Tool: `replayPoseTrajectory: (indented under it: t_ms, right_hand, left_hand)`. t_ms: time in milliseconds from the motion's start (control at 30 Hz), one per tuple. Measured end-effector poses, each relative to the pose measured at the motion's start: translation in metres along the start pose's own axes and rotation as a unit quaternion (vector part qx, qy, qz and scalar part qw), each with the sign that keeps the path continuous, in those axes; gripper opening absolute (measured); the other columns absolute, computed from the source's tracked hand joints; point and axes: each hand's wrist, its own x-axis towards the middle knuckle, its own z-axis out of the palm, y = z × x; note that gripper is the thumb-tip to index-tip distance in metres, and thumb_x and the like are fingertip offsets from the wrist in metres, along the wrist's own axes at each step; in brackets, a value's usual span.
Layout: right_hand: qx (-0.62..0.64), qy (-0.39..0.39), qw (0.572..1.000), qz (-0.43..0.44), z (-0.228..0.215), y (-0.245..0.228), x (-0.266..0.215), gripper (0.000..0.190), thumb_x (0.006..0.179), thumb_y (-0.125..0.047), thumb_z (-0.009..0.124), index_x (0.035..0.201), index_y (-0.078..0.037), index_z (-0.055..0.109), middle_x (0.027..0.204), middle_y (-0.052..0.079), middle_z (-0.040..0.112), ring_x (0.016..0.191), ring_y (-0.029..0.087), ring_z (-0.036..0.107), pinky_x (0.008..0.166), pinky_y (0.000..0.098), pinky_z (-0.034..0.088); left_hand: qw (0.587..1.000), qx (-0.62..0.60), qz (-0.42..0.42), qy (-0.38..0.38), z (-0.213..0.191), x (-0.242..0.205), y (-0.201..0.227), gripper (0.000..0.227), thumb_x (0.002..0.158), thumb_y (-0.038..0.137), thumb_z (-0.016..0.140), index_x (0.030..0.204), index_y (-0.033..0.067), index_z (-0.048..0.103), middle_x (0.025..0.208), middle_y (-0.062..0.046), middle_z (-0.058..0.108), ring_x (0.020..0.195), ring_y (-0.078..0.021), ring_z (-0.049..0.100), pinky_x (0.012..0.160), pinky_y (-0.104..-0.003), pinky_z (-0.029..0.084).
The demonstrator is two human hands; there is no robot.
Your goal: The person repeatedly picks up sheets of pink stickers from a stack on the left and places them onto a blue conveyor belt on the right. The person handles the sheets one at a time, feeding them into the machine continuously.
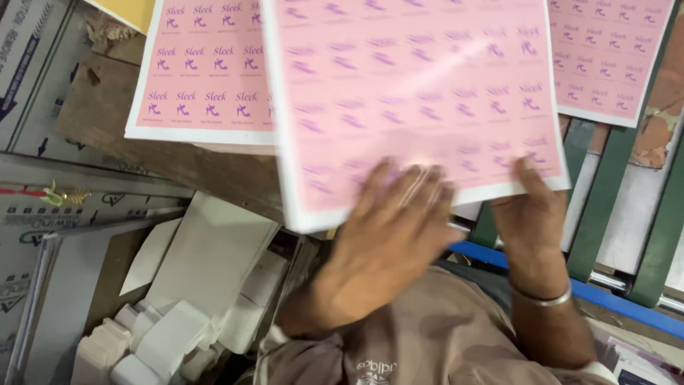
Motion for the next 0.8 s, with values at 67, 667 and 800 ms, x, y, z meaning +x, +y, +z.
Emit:
replayPoseTrajectory:
  t_ms: [67,667,800]
  right_hand:
    - [-0.028,0.045,0.998,-0.040,-0.038,-0.001,0.012,0.052,0.105,0.001,0.054,0.155,0.006,0.043,0.148,0.018,0.059,0.134,0.028,0.064,0.115,0.0422,0.056]
    - [-0.223,0.354,0.889,-0.185,-0.280,0.057,-0.060,0.039,0.108,-0.003,0.071,0.136,0.010,0.047,0.133,0.014,0.061,0.116,0.018,0.064,0.103,0.0316,0.057]
    - [-0.247,0.313,0.902,-0.164,-0.255,0.070,-0.102,0.027,0.107,-0.007,0.067,0.127,0.009,0.063,0.119,0.009,0.068,0.104,0.015,0.063,0.092,0.0272,0.053]
  left_hand:
    - [0.999,0.034,-0.037,0.004,-0.010,-0.007,-0.023,0.044,0.105,0.038,0.067,0.129,0.0022,0.064,0.141,-0.018,0.061,0.137,-0.0322,0.055,0.121,-0.058,0.037]
    - [0.984,0.097,-0.141,0.046,-0.013,-0.026,-0.116,0.037,0.082,0.007,0.080,0.118,0.0088,0.073,0.110,-0.007,0.073,0.105,-0.0271,0.069,0.092,-0.043,0.055]
    - [0.981,0.106,-0.138,0.081,-0.007,-0.030,-0.122,0.034,0.094,0.011,0.075,0.128,0.0070,0.070,0.127,-0.013,0.071,0.121,-0.0302,0.067,0.106,-0.044,0.054]
